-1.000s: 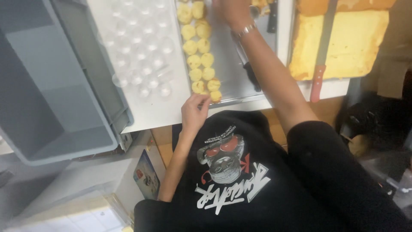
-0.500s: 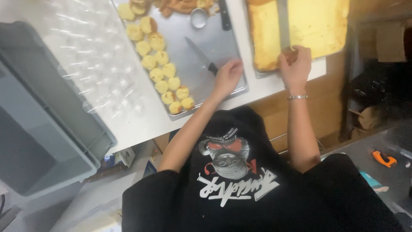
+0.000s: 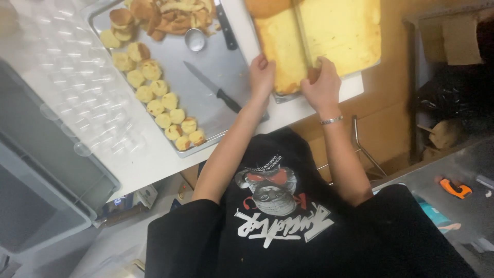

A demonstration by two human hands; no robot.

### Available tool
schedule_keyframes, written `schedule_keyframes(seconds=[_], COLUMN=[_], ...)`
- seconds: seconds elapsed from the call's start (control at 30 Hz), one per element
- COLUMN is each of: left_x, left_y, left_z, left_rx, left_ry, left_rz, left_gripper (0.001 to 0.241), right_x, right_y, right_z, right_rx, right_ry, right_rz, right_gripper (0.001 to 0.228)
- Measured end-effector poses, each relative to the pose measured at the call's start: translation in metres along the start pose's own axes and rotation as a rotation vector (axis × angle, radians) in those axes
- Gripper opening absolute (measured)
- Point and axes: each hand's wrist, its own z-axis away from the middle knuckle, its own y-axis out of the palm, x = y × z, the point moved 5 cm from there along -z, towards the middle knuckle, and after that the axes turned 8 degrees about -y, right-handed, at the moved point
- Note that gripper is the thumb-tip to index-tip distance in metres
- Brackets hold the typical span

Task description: Using a circular cutter to cut small cake circles from a large sheet and arranging them on a tray.

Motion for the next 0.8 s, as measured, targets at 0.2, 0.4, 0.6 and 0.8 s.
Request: schedule_keyframes(seconds=[0.2, 0.4, 0.6, 0.8], left_x=[-0.022, -0.012, -0.043, -0.029], left_y=[0.007, 0.019, 0.029, 0.041], left_z=[0.002, -0.007, 0.005, 0.0], left_rx=[-0.003, 0.03, 0.159, 0.306], left_ry=[-0.107, -0.02, -0.209, -0.186], left_rz=[-0.08, -0.028, 0.091, 0.264], left_gripper=[0.037, 0.035, 0.046, 0.049], right_x=[-0.021, -0.039, -0.076, -0.084], right_y=[-0.013, -0.054, -0.06, -0.072], right_z=[0.011, 0.017, 0.017, -0.005], right_rx=[0.033, -0.019, -0.043, -0.071], right_ry=[0.034, 0.056, 0.142, 0.17], right_rz=[-0.085, -0.174, -0.306, -0.312], right_gripper=[0.037, 0.032, 0.037, 0.026])
